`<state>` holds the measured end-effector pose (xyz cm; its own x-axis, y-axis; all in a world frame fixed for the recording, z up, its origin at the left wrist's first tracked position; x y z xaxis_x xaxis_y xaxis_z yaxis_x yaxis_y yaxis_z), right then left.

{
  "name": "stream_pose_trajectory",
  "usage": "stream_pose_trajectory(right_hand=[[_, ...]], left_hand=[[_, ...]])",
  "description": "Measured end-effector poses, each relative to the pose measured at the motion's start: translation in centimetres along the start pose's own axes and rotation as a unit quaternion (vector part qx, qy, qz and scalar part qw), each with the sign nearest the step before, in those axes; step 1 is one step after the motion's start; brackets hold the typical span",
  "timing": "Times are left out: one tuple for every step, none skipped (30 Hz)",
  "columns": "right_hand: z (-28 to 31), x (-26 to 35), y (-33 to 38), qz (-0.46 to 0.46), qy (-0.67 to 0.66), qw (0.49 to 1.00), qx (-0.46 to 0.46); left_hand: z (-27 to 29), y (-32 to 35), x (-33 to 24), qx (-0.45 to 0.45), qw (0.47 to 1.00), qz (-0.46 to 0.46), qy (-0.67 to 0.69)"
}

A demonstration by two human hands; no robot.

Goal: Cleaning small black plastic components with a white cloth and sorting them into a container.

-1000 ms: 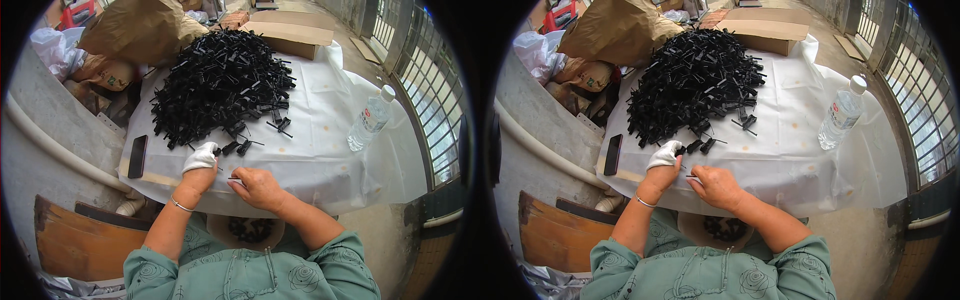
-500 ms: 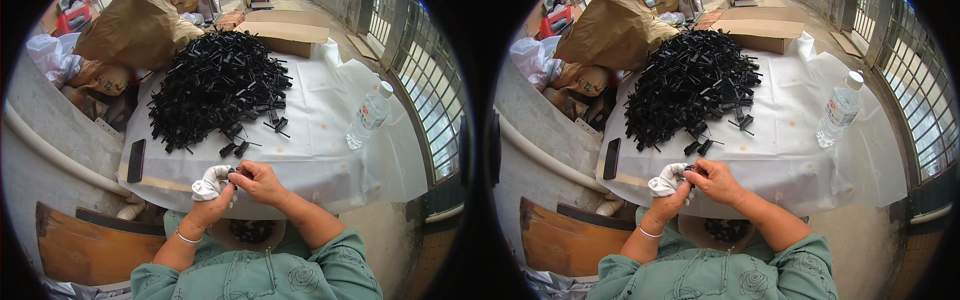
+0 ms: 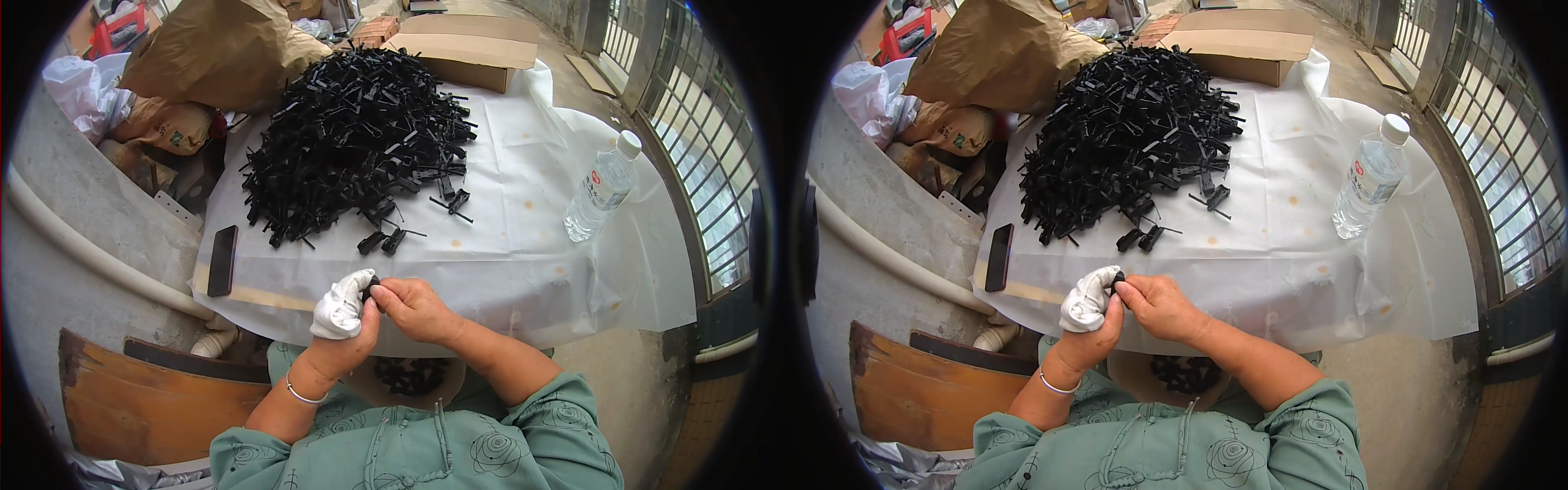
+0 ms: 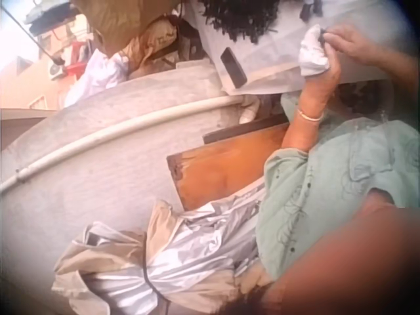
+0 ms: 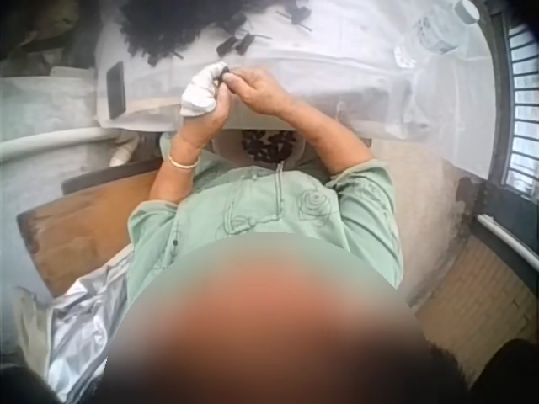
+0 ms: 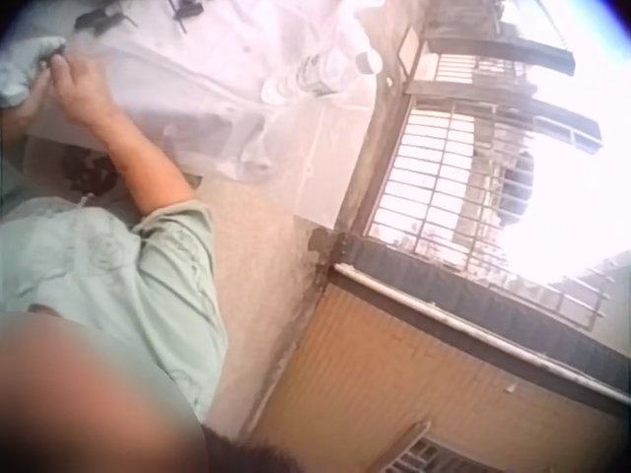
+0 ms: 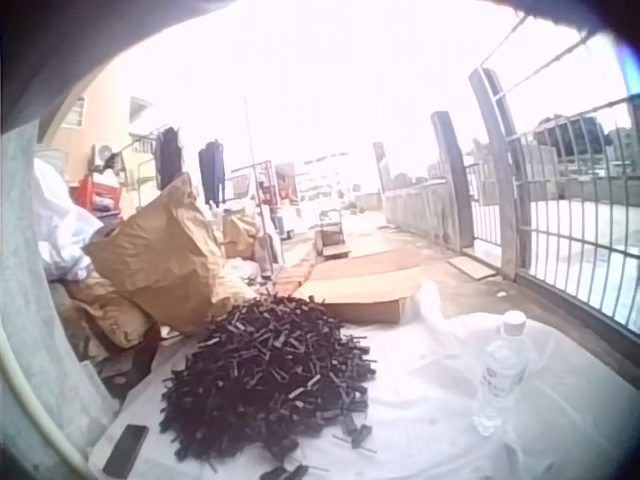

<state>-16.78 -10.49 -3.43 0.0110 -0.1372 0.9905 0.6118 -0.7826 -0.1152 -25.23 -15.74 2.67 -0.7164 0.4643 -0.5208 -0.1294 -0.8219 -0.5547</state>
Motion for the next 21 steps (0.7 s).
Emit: stream_pose_trajectory(right_hand=[[0.1, 0.1, 0.0, 0.0, 0.0, 1.0, 0.0], [0.2, 0.4, 0.1, 0.016, -0.002, 1.0, 0.007], [0.3, 0.8, 0.2, 0.031, -0.005, 0.999, 0.015], [0.4, 1.4, 0.2, 0.033, -0.006, 0.999, 0.019], [1.1, 2.4, 0.2, 0.047, 0.057, 0.997, -0.012], [1.6, 3.1, 0.3, 0.061, 0.119, 0.99, -0.044], [1.8, 2.5, 0.3, 0.061, 0.12, 0.99, -0.045], [1.6, 2.0, 0.3, 0.084, 0.177, 0.981, -0.019], [1.3, 1.7, 0.3, 0.106, 0.233, 0.967, 0.006], [1.3, 1.7, 0.2, 0.106, 0.233, 0.967, 0.006], [1.7, 2.6, 0.3, 0.155, 0.202, 0.967, -0.017], [2.1, 3.3, 0.6, 0.203, 0.172, 0.963, -0.041], [2.1, 3.2, 0.5, 0.202, 0.172, 0.963, -0.042], [2.0, 3.3, 0.6, 0.217, 0.15, 0.963, -0.048], [2.1, 3.4, 0.6, 0.232, 0.129, 0.963, -0.054], [2.0, 3.5, 0.7, 0.23, 0.128, 0.963, -0.054], [2.0, 2.9, 0.4, 0.161, 0.099, 0.981, -0.039], [1.9, 2.3, 0.2, 0.091, 0.068, 0.993, -0.023], [2.0, 2.4, 0.2, 0.09, 0.068, 0.993, -0.023], [2.0, 2.4, 0.2, 0.082, 0.06, 0.995, -0.023], [2.0, 2.4, 0.2, 0.074, 0.053, 0.996, -0.022]], left_hand=[[0.0, 0.3, 0.6, 0.006, 0.996, 0.061, 0.065], [-0.2, 0.7, 1.4, 0.013, 0.984, 0.122, 0.129], [-0.3, 0.6, 1.5, 0.013, 0.984, 0.122, 0.13], [-0.2, 0.8, 2.4, -0.01, 0.966, 0.152, 0.208], [-0.2, 1.0, 3.2, -0.033, 0.94, 0.181, 0.286], [0.1, 1.1, 4.1, -0.026, 0.936, 0.194, 0.292], [0.3, 1.0, 4.1, -0.025, 0.936, 0.193, 0.292], [0.2, 1.1, 4.3, -0.016, 0.916, 0.227, 0.331], [0.0, 1.2, 4.3, -0.007, 0.892, 0.26, 0.369], [0.1, 1.0, 4.0, -0.007, 0.892, 0.26, 0.369], [0.1, 0.9, 3.9, -0.003, 0.891, 0.274, 0.362], [0.0, 0.9, 4.0, 0.002, 0.889, 0.289, 0.355], [-0.2, 1.1, 4.1, 0.004, 0.889, 0.289, 0.356], [-0.6, 1.2, 3.9, 0.036, 0.91, 0.264, 0.317], [-0.9, 1.2, 3.7, 0.068, 0.929, 0.237, 0.276], [-1.1, 1.3, 3.1, 0.1, 0.904, 0.27, 0.314], [-1.2, 1.2, 2.9, 0.102, 0.904, 0.272, 0.315], [-1.5, 1.1, 2.4, 0.12, 0.894, 0.262, 0.343], [-1.8, 1.0, 1.9, 0.137, 0.884, 0.251, 0.37], [-1.8, 1.0, 1.8, 0.132, 0.874, 0.266, 0.384], [-2.1, 1.2, 2.1, 0.132, 0.874, 0.267, 0.384]])
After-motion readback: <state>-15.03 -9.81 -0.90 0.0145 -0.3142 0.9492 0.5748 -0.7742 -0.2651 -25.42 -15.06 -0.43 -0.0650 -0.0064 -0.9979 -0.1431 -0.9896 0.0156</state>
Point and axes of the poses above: each hand's wrist, its own y-axis away from the middle knuckle, its own z-axis out of the back of the hand, x = y × z, the point moved 7 cm from there along -y, towards the middle knuckle, and after that the axes turned 1 degree about -z, right-handed, at the moved point
